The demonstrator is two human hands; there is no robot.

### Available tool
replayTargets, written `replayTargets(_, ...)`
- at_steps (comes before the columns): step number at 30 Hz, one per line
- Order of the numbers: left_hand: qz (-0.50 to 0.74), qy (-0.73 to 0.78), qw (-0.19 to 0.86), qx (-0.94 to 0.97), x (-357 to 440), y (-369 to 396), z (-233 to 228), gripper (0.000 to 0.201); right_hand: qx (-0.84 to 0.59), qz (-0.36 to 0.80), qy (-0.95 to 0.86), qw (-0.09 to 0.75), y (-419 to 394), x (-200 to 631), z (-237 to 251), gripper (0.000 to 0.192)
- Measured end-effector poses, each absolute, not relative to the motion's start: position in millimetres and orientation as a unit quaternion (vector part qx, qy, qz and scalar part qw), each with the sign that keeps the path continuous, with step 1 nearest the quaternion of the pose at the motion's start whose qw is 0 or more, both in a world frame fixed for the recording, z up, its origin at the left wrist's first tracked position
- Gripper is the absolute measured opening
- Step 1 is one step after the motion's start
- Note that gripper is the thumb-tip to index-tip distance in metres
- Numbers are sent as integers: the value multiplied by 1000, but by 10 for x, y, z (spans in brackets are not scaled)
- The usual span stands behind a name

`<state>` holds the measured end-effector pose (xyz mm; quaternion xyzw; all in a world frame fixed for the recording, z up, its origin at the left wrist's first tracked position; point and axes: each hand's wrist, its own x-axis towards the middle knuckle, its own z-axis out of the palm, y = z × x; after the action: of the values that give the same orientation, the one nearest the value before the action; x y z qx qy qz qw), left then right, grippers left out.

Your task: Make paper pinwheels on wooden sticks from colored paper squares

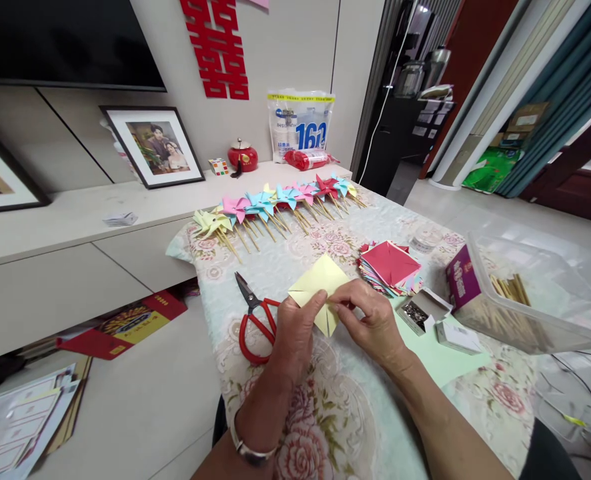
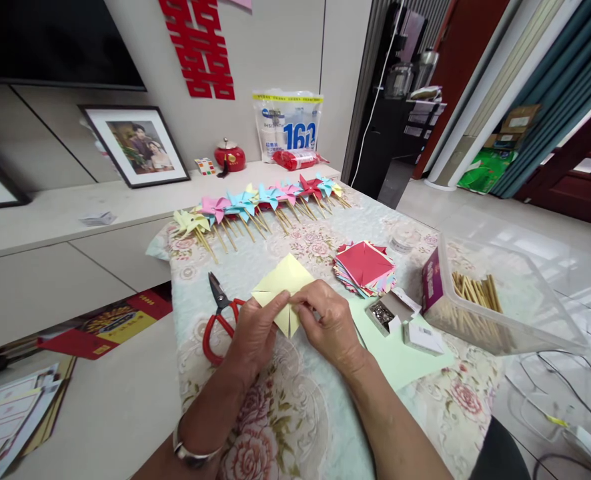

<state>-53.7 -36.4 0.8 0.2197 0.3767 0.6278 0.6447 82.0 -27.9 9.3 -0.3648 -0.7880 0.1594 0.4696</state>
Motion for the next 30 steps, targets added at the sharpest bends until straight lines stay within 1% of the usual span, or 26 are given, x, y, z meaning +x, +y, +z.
replayTargets(11, 648, 378, 634, 187, -549, -324, 31, 48, -313, 165, -847, 397, -322, 791, 97, 23)
replayTargets(16, 644, 364, 644, 196, -550, -336, 40, 48, -323, 179, -840, 398, -326, 789, 93, 17)
replayTargets(20, 639, 355, 648, 215, -557, -346, 28, 39, -341, 217, -814, 417, -312, 799, 78, 11)
replayTargets(25, 614, 403, 621, 272, -592, -360, -6, 16, -390, 268, -772, 423, -300, 809, 90, 11)
replayTargets(30, 598, 450, 586, 310, -609, -367, -55, 14, -452, 300, -727, 420, -284, 798, 88, 17)
